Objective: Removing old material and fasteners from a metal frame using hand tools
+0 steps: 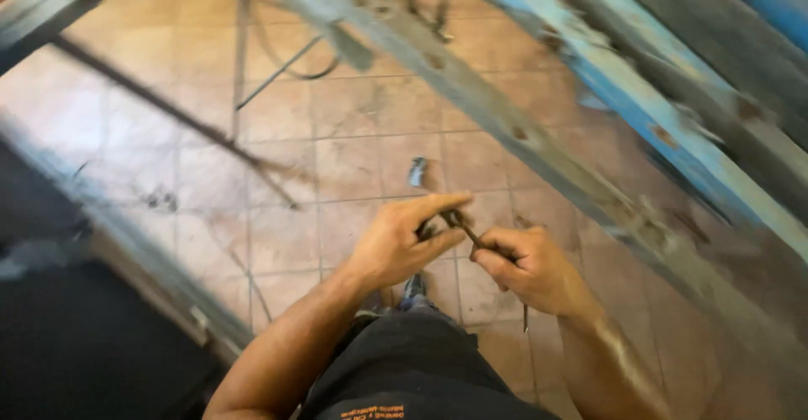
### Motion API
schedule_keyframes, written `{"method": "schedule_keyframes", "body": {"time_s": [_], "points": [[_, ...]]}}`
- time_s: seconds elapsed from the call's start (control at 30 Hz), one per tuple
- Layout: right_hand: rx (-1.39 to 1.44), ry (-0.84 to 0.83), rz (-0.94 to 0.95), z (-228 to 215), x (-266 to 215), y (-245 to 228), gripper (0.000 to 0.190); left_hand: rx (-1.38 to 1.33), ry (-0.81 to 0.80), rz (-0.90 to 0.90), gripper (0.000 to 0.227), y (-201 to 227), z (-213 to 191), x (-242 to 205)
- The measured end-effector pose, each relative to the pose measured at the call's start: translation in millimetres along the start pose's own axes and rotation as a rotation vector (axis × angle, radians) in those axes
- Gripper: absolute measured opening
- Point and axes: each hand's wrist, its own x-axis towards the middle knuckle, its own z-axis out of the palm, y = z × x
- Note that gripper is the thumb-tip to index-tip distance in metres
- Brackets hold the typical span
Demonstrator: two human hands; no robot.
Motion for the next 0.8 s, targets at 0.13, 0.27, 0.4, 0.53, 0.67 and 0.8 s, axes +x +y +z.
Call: {"method": "schedule_keyframes", "body": {"time_s": [0.13, 0.27, 0.4, 0.53, 0.67, 0.8], "points": [[-0.103, -0.095, -0.064, 18.5, 43.8, -12.0, 0.016, -0.419, 0.121, -0.39, 0.022, -14.2, -26.9, -18.5], [-0.21, -0.154, -0.121, 52.6, 99.6, -21.5, 0.015, -0.7, 0.351, -0.472, 0.017, -46.8, -69.5, -32.6], [-0.244, -0.165, -0.163, 98.8, 174.8, -22.7, 0.013, -0.69, 0.426, -0.466, 0.015, -77.1, -136.5, -44.4], [0.093, 0.114, 0.057, 140.4, 278.0, 27.6, 0.012, -0.648, 0.547, -0.511, 0.016, -115.4, -223.6, -48.8], [0.552, 0.352, 0.349, 182.4, 329.7, 129.5, 0.024, -0.373, 0.51, -0.501, 0.011, -124.1, -308.6, -38.6], [0.821, 0.123, 0.641, 188.9, 311.2, 195.7, 0.031, -0.342, 0.462, -0.483, 0.011, -138.6, -363.7, -27.9]]}}
